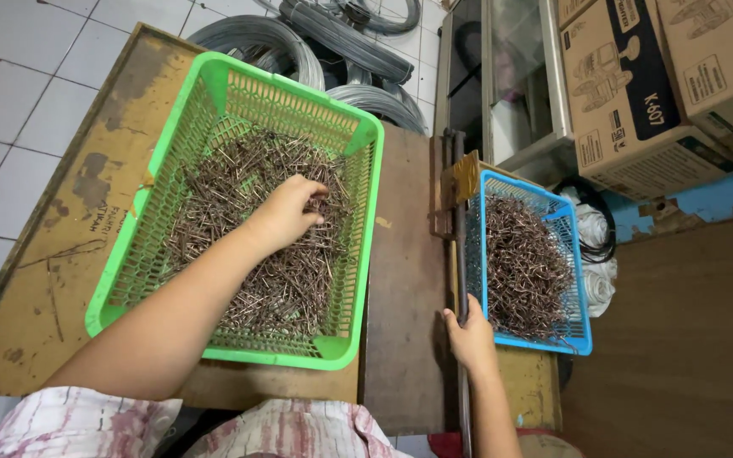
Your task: Manually process metal nails by loading them into a press and pulling a lever.
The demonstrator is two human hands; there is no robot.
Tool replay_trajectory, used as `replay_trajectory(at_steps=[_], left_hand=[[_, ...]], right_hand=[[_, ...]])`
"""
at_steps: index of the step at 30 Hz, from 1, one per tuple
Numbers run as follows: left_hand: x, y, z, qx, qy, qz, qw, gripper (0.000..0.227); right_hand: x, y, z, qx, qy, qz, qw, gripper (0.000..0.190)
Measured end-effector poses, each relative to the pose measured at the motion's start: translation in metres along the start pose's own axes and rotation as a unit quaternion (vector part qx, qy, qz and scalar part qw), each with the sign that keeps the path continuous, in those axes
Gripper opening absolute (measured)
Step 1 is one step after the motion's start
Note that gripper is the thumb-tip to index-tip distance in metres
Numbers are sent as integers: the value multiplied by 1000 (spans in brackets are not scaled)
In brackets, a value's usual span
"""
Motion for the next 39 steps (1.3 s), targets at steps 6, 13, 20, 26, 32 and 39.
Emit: replay_trajectory(at_steps=[6,13,20,26,32,39], left_hand=[[4,8,12,-86,-40,-51,994,30],[-1,-9,-7,-68,-13,-74,995,29],[0,-8,-11,-83,-38,-82,992,22],[-7,-14,-21,-137,-27,-102,985,19],[-11,-17,-30,-202,-129,-1,971,18],[-2,14,12,-278,-166,-15,946,41]], right_hand=[[1,-1,-1,-2,4,2,1000,57],[-6,-3,7,-1,11,5,1000,58],[-5,-3,2,1,10,5,1000,58],[-3,-2,3,5,8,6,1000,57],[-7,-5,8,6,14,10,1000,56],[0,1,-3,6,12,7,1000,55]])
Point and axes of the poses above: each hand's wrist, its own x-axis towards the middle knuckle, its own y-axis out of the palm, z = x × y, the point moved 1 cm from there along x, towards the middle knuckle, and after that the axes turned 8 degrees about -z, right-handed, at the moved point
